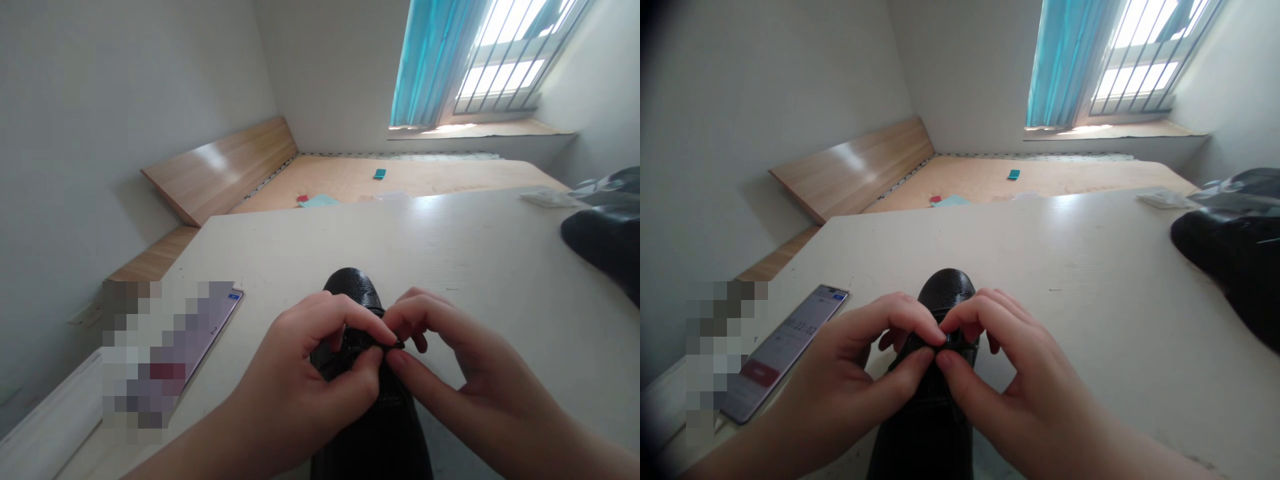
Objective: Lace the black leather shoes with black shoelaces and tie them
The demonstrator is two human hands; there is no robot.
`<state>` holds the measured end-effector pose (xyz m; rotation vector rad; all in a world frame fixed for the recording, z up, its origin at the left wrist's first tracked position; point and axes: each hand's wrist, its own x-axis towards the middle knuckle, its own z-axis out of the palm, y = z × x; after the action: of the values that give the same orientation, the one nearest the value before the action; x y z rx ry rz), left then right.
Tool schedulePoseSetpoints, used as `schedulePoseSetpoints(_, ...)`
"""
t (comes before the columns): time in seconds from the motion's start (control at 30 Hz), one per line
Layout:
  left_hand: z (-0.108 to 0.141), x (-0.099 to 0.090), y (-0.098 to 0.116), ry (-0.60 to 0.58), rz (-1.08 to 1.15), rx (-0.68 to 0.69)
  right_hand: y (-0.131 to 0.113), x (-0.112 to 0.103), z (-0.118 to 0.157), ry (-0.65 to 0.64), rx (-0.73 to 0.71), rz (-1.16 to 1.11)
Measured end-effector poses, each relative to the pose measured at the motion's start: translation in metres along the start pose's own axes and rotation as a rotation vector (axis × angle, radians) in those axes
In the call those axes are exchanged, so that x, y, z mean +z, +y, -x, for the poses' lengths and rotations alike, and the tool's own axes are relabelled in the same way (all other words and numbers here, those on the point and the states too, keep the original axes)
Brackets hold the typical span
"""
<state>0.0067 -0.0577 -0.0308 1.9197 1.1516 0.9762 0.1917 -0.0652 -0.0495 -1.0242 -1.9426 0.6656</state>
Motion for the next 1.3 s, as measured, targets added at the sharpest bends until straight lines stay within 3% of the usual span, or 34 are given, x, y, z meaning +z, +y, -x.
schedulePoseSetpoints(0.27,-0.0008,-0.0008,0.001,0.027,-0.065,0.224,0.0018,0.0014,-0.008,-0.066,0.05,-0.109)
schedulePoseSetpoints(0.5,0.0001,-0.0016,-0.0006,0.055,-0.155,0.375,0.0013,0.0018,-0.006,-0.048,0.029,-0.127)
schedulePoseSetpoints(1.0,0.0019,-0.0023,-0.0016,0.078,-0.196,0.401,-0.0011,0.0021,-0.0058,-0.018,0.049,-0.125)
schedulePoseSetpoints(1.3,-0.0005,-0.0004,-0.0063,0.123,-0.169,0.5,-0.0021,0.0028,-0.0047,-0.038,0.097,-0.161)
